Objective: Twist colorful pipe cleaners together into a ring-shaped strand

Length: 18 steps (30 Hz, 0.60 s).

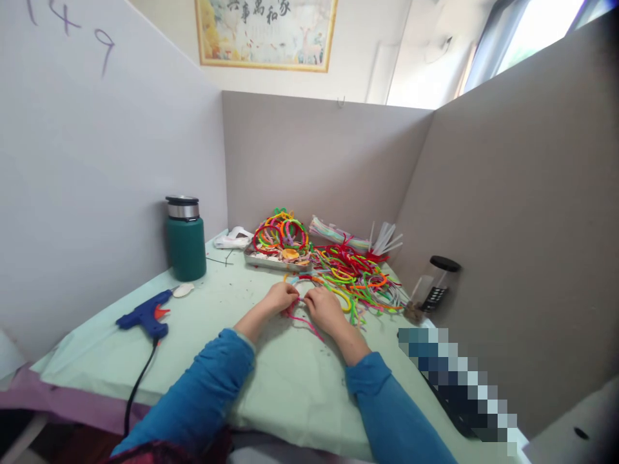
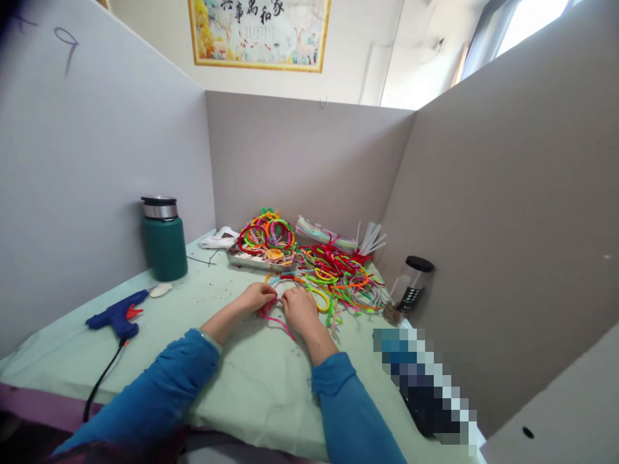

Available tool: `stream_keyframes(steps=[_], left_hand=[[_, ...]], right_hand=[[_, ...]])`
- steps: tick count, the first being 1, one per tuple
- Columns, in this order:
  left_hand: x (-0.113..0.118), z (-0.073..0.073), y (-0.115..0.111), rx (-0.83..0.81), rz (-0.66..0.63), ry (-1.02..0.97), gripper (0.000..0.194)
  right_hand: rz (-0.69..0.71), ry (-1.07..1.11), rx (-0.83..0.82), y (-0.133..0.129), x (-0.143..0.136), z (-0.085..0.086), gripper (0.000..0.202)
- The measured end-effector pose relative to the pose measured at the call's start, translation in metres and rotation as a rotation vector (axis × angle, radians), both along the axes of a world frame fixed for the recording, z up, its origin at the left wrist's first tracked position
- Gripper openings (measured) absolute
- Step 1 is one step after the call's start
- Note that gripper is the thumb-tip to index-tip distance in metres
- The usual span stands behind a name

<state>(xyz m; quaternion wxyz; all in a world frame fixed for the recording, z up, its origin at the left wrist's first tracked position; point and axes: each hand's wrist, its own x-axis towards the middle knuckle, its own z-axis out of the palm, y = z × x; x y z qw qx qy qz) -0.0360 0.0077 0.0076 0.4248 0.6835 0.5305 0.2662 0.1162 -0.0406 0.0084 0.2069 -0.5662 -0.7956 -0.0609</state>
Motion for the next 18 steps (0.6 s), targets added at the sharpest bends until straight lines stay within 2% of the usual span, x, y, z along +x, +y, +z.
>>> stream_keyframes(steps=[4, 7, 13, 18], left_hand=[[-0.007, -0.006, 0.005, -0.017, -0.006, -0.201, 0.015], [-0.009, -0.009, 0.006, -0.031, -0.035, -0.262, 0.016], [-0.006, -0.016, 0.009, 0.076, -0.023, -0.151, 0.013], [-0.004, -0.012, 0.004, 0.162, -0.032, -0.097, 0.013]], right_hand=[[0.026, 0.094, 0.075, 0.003, 0.000, -0.005, 0.020], [0.022, 0.132, 0.095, 0.003, 0.001, -0.005, 0.020], [0.077, 0.188, 0.062, 0.003, 0.000, -0.008, 0.015], [0.069, 0.234, 0.071, 0.005, -0.003, -0.013, 0.017]])
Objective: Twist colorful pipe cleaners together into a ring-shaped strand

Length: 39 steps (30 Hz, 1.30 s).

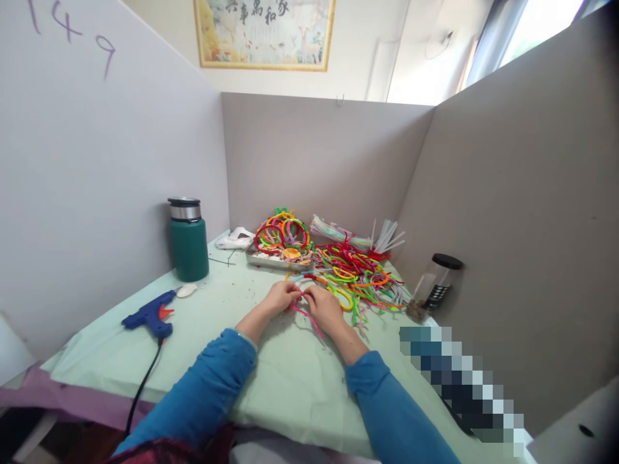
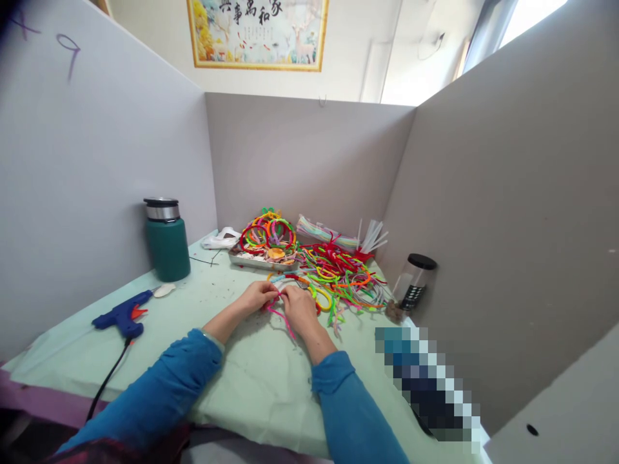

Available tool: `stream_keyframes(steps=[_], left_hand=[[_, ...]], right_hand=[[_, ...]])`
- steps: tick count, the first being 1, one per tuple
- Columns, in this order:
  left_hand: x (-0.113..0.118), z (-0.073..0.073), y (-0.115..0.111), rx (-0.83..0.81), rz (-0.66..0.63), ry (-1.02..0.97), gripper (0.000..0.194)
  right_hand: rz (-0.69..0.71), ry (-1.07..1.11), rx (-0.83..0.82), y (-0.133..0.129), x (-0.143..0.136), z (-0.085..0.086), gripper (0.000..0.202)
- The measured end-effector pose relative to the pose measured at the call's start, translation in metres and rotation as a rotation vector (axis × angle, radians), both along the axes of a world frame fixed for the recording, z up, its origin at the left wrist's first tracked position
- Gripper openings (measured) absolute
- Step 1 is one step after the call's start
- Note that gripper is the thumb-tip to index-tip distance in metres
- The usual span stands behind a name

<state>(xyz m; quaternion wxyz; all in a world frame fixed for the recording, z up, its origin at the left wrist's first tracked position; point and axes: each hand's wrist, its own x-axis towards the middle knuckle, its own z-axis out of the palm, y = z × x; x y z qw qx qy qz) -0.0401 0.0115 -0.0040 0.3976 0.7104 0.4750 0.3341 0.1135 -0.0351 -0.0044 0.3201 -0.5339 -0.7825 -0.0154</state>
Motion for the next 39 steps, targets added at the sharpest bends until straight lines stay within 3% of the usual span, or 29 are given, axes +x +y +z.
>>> stream_keyframes(steps=[4, 11, 16, 19, 27, 33, 39], left_hand=[[0.0015, 0.0066, -0.0072, 0.019, -0.005, 0.024, 0.014], [0.0001, 0.0079, -0.0055, 0.276, 0.062, 0.151, 0.017], [0.0003, 0.0070, -0.0053, 0.355, 0.084, 0.236, 0.017], [0.0017, 0.0054, -0.0041, 0.328, 0.106, 0.189, 0.017], [0.0028, 0.0071, -0.0046, 0.006, 0.043, -0.072, 0.014], [0.0027, 0.0061, -0.0054, 0.059, 0.046, -0.031, 0.013], [0.0020, 0.0049, -0.0031, 0.297, 0.133, 0.148, 0.014]], right_hand=[[0.005, 0.050, 0.015, 0.0002, 0.0008, -0.0001, 0.018], [0.023, 0.116, 0.038, 0.0009, -0.0003, -0.0016, 0.022], [0.037, 0.118, 0.044, 0.0025, 0.0003, -0.0032, 0.023], [0.034, 0.142, 0.050, 0.0027, 0.0005, -0.0033, 0.023], [0.047, 0.231, 0.058, 0.0024, -0.0015, -0.0015, 0.026], [0.059, 0.253, 0.047, 0.0034, -0.0019, -0.0019, 0.025], [0.053, 0.239, 0.050, 0.0045, -0.0020, -0.0043, 0.022]])
